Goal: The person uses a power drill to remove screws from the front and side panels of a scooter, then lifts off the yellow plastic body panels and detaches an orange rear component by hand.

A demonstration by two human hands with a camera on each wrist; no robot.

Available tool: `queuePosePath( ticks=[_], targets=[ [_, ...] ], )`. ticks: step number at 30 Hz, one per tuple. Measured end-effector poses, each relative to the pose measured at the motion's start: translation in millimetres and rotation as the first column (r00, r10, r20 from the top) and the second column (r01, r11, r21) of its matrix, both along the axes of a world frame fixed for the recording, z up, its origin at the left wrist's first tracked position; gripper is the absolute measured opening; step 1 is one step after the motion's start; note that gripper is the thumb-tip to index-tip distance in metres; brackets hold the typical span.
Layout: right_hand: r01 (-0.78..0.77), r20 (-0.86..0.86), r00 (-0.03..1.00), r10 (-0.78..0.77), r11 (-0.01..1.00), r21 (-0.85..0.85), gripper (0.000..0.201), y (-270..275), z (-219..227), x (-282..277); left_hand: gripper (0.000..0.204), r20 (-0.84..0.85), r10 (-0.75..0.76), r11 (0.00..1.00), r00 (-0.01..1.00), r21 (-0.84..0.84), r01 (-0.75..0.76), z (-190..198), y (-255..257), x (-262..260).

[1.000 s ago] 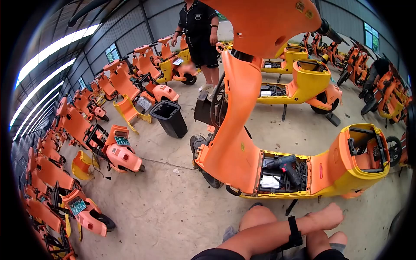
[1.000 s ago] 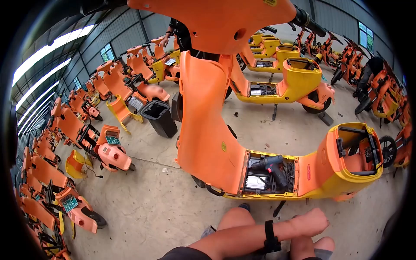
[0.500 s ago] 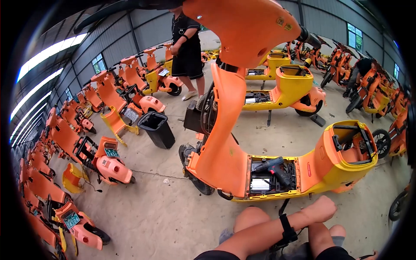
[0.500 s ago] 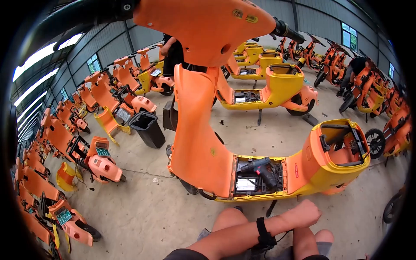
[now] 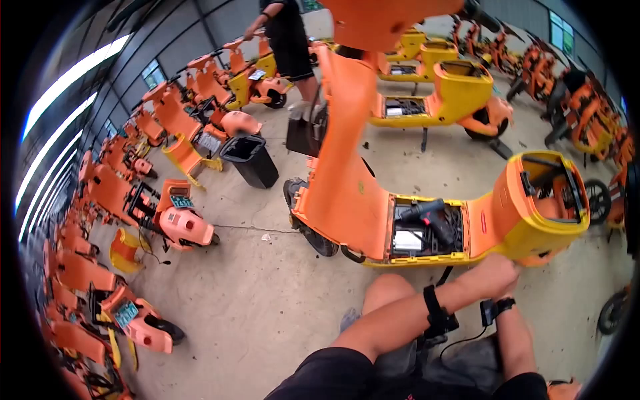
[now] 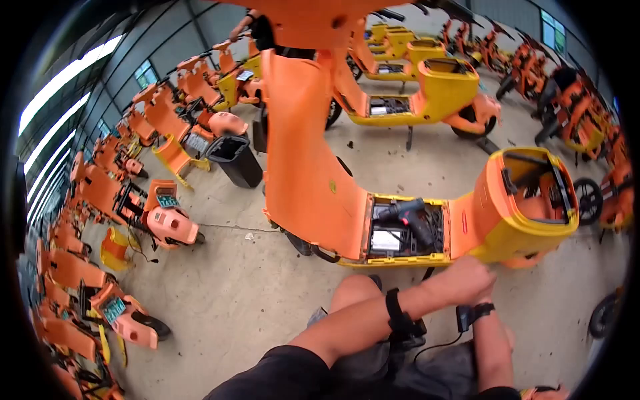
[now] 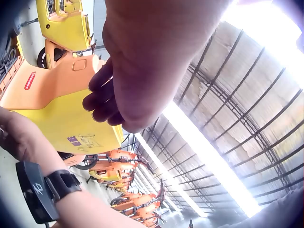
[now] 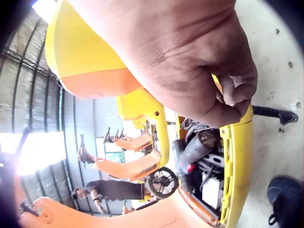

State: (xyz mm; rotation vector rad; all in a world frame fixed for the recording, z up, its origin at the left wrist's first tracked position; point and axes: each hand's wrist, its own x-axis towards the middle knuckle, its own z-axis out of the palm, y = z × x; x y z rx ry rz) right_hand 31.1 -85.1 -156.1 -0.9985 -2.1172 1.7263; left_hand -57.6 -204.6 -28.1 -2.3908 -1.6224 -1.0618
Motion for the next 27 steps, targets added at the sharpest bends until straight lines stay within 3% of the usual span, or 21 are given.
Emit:
queuePosePath(
  ticks=[2,5,6,8,9,11,12,13,15,17,18,19,20,22,23,24,25,26,27],
  targets=[
    [-0.043,-0.039,0.998,0.045,0.998,0.040,0.044,4,0,5,0.016,0.012,-0.009,0.999,1.000,-0.052,0.010,9,1,-7],
    [-0.202,-0.256,0.934,0.248,0.960,0.192,0.044,20,-11,3,0.023,0.114,0.092,0.992,0.989,-0.097,-0.081,26,-5,-17],
    [-0.184,-0.271,0.934,0.234,0.962,0.200,0.044,21,-16,5,0.024,0.160,0.104,0.991,0.982,-0.096,-0.090,31,-7,-18],
    [0.013,0.094,0.995,-0.015,1.000,0.017,0.032,2,15,25,0.020,0.218,0.119,0.984,0.969,-0.156,-0.086,35,-7,-20],
    [0.025,-0.048,0.999,-0.022,0.998,0.064,0.039,-3,15,32,0.018,0.236,0.120,0.979,0.964,-0.187,-0.076,35,-4,-20],
    [0.018,0.043,0.999,-0.027,0.979,0.202,0.043,-5,7,37,0.020,0.208,0.117,0.962,0.971,-0.266,-0.059,49,1,-15],
    [0.041,0.030,0.998,-0.047,0.984,0.173,0.043,-6,4,38,0.020,0.177,0.091,0.968,0.980,-0.246,-0.046,54,7,-14],
    [0.028,0.019,0.999,-0.034,0.968,0.250,0.044,-7,5,38,0.021,0.151,0.084,0.974,0.985,-0.222,-0.049,60,14,-12],
    [0.003,-0.001,1.000,-0.002,0.949,0.314,0.045,-14,12,37,0.018,0.044,0.048,0.986,0.998,-0.160,-0.041,72,35,-12],
    [0.005,0.003,1.000,-0.005,0.996,0.090,0.051,-18,34,44,0.015,-0.027,0.022,0.993,0.999,-0.114,-0.025,77,68,-14],
    [-0.019,0.103,0.995,0.016,0.999,0.028,0.044,-20,51,46,0.013,-0.076,-0.001,1.000,0.997,-0.013,0.000,79,88,-14],
    [-0.035,0.001,0.999,0.036,0.955,0.295,0.042,-22,38,47,0.011,-0.127,-0.028,0.996,0.991,0.084,0.039,79,110,-14],
    [-0.036,-0.041,0.998,0.053,0.939,0.342,0.031,-28,47,50,0.008,-0.095,-0.061,0.989,0.994,0.125,0.073,75,133,-16],
    [-0.021,-0.091,0.993,0.070,0.890,0.455,0.036,-38,54,47,0.007,-0.119,-0.075,0.959,0.990,0.265,0.105,69,174,-18],
    [-0.068,-0.070,0.992,0.108,0.902,0.427,0.040,-41,62,48,0.008,-0.140,-0.085,0.944,0.987,0.305,0.124,68,193,-17],
    [0.012,-0.162,0.981,0.103,0.809,0.588,0.042,-45,44,45,0.007,-0.144,-0.087,0.949,0.986,0.288,0.125,67,210,-16],
    [-0.038,-0.163,0.977,0.138,0.863,0.505,0.045,-47,52,46,0.008,-0.142,-0.088,0.957,0.986,0.263,0.123,66,220,-14],
    [-0.034,-0.174,0.975,0.134,0.874,0.484,0.031,-49,56,44,0.010,-0.086,-0.099,0.980,0.991,0.167,0.113,64,228,-11],
    [-0.082,-0.203,0.963,0.174,0.915,0.396,0.031,-46,50,43,0.017,-0.025,-0.103,0.992,0.994,0.071,0.104,63,234,-8]
  ],
)
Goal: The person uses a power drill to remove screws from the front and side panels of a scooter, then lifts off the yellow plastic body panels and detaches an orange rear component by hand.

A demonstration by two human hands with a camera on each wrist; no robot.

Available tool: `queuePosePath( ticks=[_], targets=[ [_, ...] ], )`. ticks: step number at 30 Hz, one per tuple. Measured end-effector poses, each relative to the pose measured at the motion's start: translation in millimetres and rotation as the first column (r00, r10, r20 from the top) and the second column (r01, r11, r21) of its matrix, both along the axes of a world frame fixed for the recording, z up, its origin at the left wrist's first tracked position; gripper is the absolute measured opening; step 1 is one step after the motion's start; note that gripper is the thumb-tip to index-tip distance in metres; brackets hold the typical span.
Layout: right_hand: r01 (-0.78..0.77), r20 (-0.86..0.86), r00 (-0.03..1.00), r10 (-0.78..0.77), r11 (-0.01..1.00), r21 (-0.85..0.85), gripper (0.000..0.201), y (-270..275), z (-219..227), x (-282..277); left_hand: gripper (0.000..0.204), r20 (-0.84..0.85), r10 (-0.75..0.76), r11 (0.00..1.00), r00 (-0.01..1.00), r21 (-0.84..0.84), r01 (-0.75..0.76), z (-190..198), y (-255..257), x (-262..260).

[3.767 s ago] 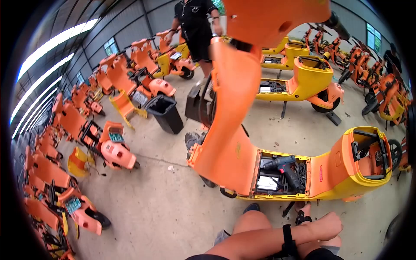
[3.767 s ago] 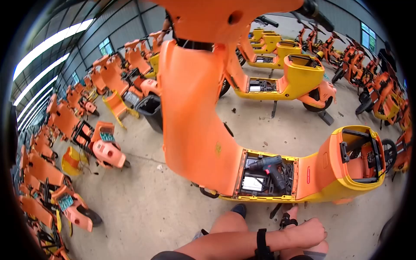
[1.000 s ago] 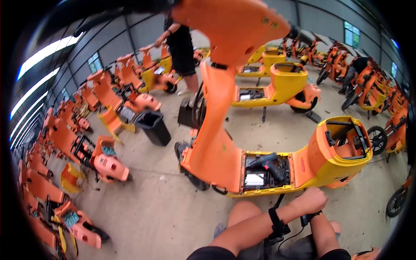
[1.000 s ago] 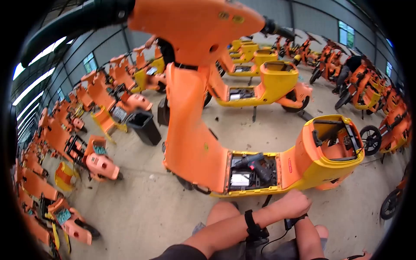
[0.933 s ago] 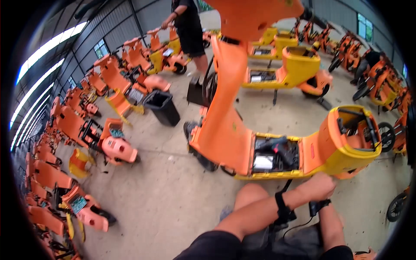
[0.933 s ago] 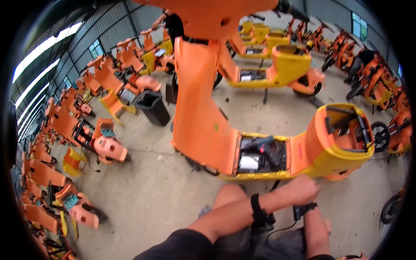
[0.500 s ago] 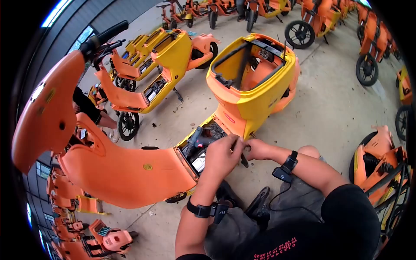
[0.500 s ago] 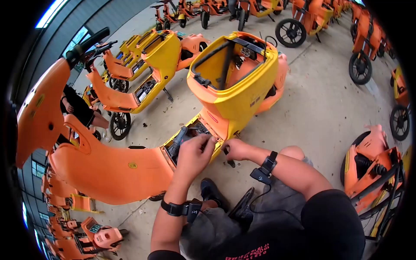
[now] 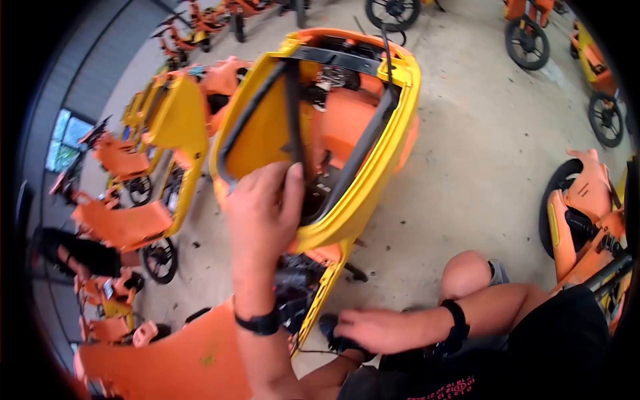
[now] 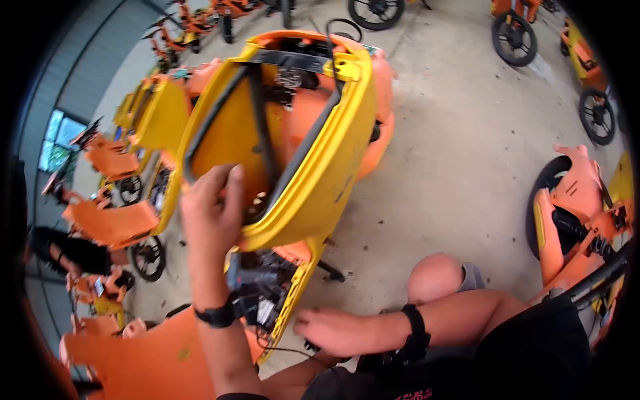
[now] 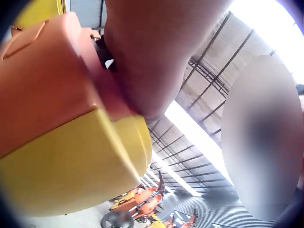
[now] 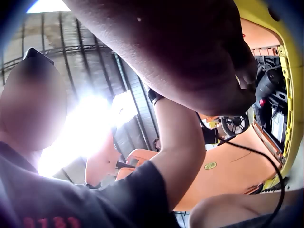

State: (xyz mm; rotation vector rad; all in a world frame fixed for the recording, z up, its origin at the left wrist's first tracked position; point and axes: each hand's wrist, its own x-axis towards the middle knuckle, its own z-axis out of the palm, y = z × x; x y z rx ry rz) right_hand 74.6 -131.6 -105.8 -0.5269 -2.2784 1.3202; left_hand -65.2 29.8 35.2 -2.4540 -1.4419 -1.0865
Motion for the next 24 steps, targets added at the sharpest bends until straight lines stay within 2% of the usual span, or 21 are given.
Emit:
queuePosePath(
  ticks=[2,4,5,8,11,12,13,14,15,16,17,18,20,22,23,24],
  targets=[
    [-0.037,-0.044,0.999,0.030,0.986,-0.161,0.030,11,-12,-3,0.031,-0.229,0.046,0.980,0.972,-0.177,-0.088,5,-1,-2],
    [-0.065,-0.016,0.998,0.063,0.964,-0.260,0.029,25,-20,0,0.037,-0.256,0.057,0.996,0.965,-0.054,-0.073,-3,-1,-1],
    [-0.055,0.062,0.995,0.077,0.952,-0.302,0.027,30,-22,3,0.035,-0.235,0.062,0.994,0.970,-0.077,-0.082,-2,0,0],
    [-0.031,0.131,0.987,0.090,0.919,-0.393,0.027,46,-25,2,0.033,-0.270,0.084,0.976,0.959,-0.174,-0.135,7,3,5],
    [0.058,0.179,0.983,0.034,0.873,-0.484,0.037,59,-29,-3,0.013,-0.189,0.114,0.970,0.975,-0.192,-0.151,4,5,5],
    [0.039,0.227,0.970,0.093,0.854,-0.518,0.038,67,-26,1,0.006,-0.191,0.175,0.934,0.966,-0.278,-0.224,8,0,6],
    [0.053,0.247,0.966,0.083,0.865,-0.499,0.037,62,-39,2,0.008,-0.038,0.240,0.938,0.970,-0.249,-0.241,5,0,7],
    [0.163,0.385,0.922,0.040,0.862,-0.480,0.033,56,-45,3,0.012,0.120,0.296,0.939,0.948,-0.221,-0.265,0,0,8],
    [0.301,0.426,0.899,-0.098,0.846,-0.441,0.030,51,-47,7,0.024,0.264,0.406,0.895,0.875,-0.307,-0.323,2,-5,12],
    [0.343,0.485,0.870,-0.086,0.813,-0.471,0.028,49,-53,12,0.024,0.249,0.398,0.896,0.883,-0.310,-0.317,7,0,12],
    [0.379,0.537,0.840,-0.072,0.786,-0.488,0.027,46,-59,17,0.028,0.105,0.517,0.848,0.850,-0.196,-0.492,12,5,13],
    [0.455,0.569,0.809,-0.151,0.773,-0.442,0.024,37,-65,23,0.033,-0.023,0.633,0.772,0.774,-0.055,-0.633,14,11,16],
    [0.591,0.609,0.736,-0.296,0.719,-0.365,0.024,10,-74,37,0.047,-0.074,0.699,0.689,0.712,-0.202,-0.697,8,24,13],
    [0.623,0.679,0.694,-0.240,0.673,-0.398,0.030,-11,-69,56,0.051,-0.107,0.732,0.635,0.673,-0.251,-0.730,6,26,14],
    [0.619,0.671,0.703,-0.235,0.667,-0.414,0.030,-15,-57,61,0.052,-0.116,0.717,0.652,0.687,-0.236,-0.720,2,25,13],
    [0.685,0.667,0.668,-0.329,0.622,-0.380,0.033,-18,-42,64,0.053,-0.126,0.701,0.670,0.702,-0.222,-0.709,1,23,11]
  ],
)
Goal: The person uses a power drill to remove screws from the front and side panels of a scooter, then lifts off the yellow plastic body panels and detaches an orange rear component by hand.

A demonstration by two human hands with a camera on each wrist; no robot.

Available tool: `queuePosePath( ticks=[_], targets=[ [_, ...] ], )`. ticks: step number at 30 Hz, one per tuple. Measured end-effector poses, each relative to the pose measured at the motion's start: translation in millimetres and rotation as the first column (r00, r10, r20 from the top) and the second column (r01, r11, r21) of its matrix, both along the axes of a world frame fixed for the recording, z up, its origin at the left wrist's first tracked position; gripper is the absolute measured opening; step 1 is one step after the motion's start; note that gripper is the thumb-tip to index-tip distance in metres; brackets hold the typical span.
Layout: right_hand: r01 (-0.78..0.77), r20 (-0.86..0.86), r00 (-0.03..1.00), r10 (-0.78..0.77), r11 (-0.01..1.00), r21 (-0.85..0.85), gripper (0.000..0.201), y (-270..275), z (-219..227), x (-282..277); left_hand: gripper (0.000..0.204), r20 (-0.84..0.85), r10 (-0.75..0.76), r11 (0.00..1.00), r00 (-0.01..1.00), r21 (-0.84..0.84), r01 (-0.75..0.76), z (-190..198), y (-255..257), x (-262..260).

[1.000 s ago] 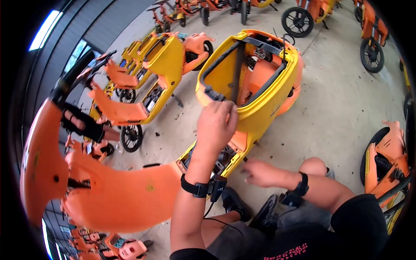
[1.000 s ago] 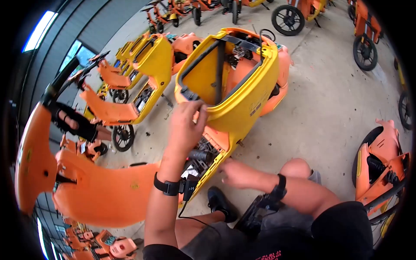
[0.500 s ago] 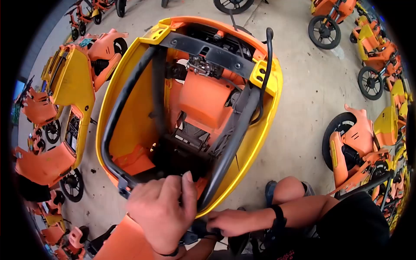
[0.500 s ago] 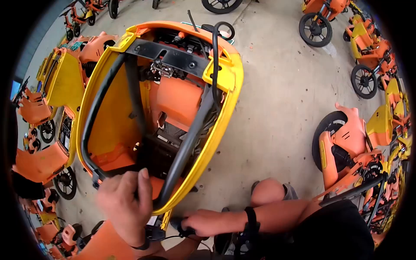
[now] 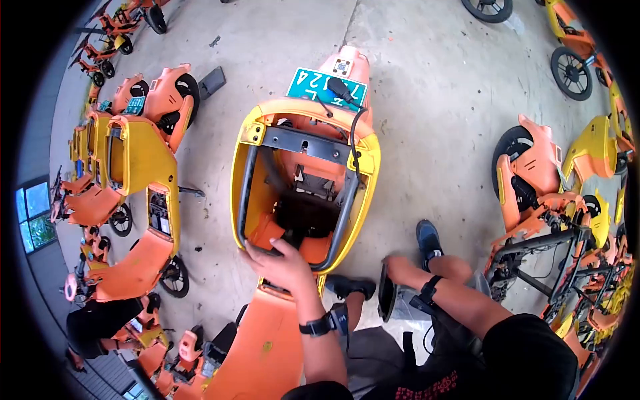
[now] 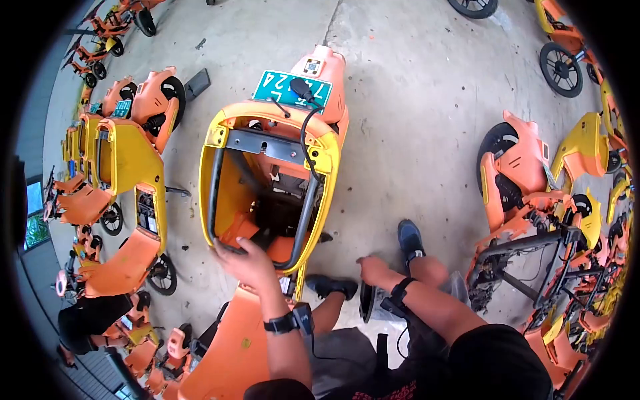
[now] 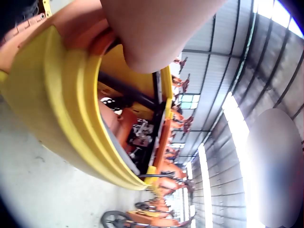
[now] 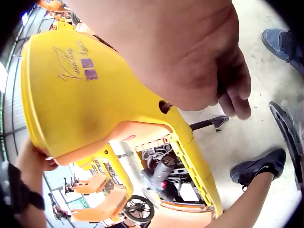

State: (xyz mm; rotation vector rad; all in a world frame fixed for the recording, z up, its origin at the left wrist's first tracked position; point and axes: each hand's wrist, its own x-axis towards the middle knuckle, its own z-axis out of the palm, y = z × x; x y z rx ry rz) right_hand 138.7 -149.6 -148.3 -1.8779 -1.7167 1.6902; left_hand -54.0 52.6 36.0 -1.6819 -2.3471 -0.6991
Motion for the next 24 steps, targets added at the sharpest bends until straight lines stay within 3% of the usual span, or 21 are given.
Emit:
queuePosePath(
  ticks=[1,2,4,6,8,9,10,11,12,15,17,18,20,22,24],
  targets=[
    [0.091,0.015,0.996,-0.092,0.995,0.048,0.037,6,17,6,0.052,-0.010,0.015,1.000,1.000,0.003,-0.015,3,2,3],
    [0.086,0.010,0.996,-0.087,0.995,0.048,0.037,14,32,12,0.052,-0.015,0.020,1.000,1.000,0.005,-0.020,3,5,4],
    [0.301,-0.049,0.954,-0.297,0.939,0.165,0.036,44,76,22,0.050,-0.050,0.054,0.999,0.997,0.000,-0.054,3,5,5],
    [0.326,-0.063,0.943,-0.326,0.945,-0.013,0.035,100,140,42,0.048,-0.069,0.124,0.990,0.990,-0.052,-0.127,-3,6,3],
    [0.469,-0.233,0.866,-0.442,0.880,0.072,0.032,147,194,63,0.042,-0.109,0.151,0.978,0.983,-0.131,-0.164,6,7,7],
    [0.483,-0.184,0.869,-0.458,0.866,0.126,0.033,170,216,74,0.029,-0.110,0.185,0.970,0.977,-0.142,-0.199,2,8,7],
    [0.497,-0.137,0.867,-0.478,0.849,0.183,0.035,192,234,82,0.029,-0.111,0.203,0.966,0.973,-0.141,-0.218,-1,8,8],
    [0.504,-0.144,0.857,-0.494,0.748,0.431,0.038,210,244,87,0.024,-0.111,0.216,0.958,0.970,-0.169,-0.233,-3,8,7],
    [0.476,-0.161,0.849,-0.504,0.596,0.647,0.042,229,251,91,0.020,-0.112,0.232,0.948,0.966,-0.198,-0.250,-4,7,6],
    [0.423,-0.181,0.890,-0.419,0.608,0.672,0.049,288,270,83,0.014,-0.203,0.205,0.961,0.958,-0.143,-0.236,-8,6,4],
    [0.281,-0.192,0.956,-0.221,0.505,0.816,0.050,327,269,62,0.013,-0.177,0.232,0.947,0.956,-0.182,-0.264,-7,8,5],
    [0.266,-0.192,0.962,-0.192,0.520,0.812,0.050,338,259,55,0.012,-0.154,0.240,0.949,0.958,-0.173,-0.265,-1,10,9],
    [-0.091,0.122,0.992,-0.043,0.444,0.891,0.053,349,234,44,0.012,-0.170,0.204,0.963,0.964,-0.141,-0.229,-9,6,4],
    [-0.084,0.121,0.991,-0.051,0.455,0.886,0.050,353,225,42,0.013,-0.128,0.158,0.983,0.979,-0.071,-0.168,-2,10,6],
    [0.021,0.033,0.993,-0.115,0.440,0.898,0.048,352,202,43,0.013,-0.076,0.150,0.988,0.986,-0.038,-0.153,2,11,3]
  ],
)
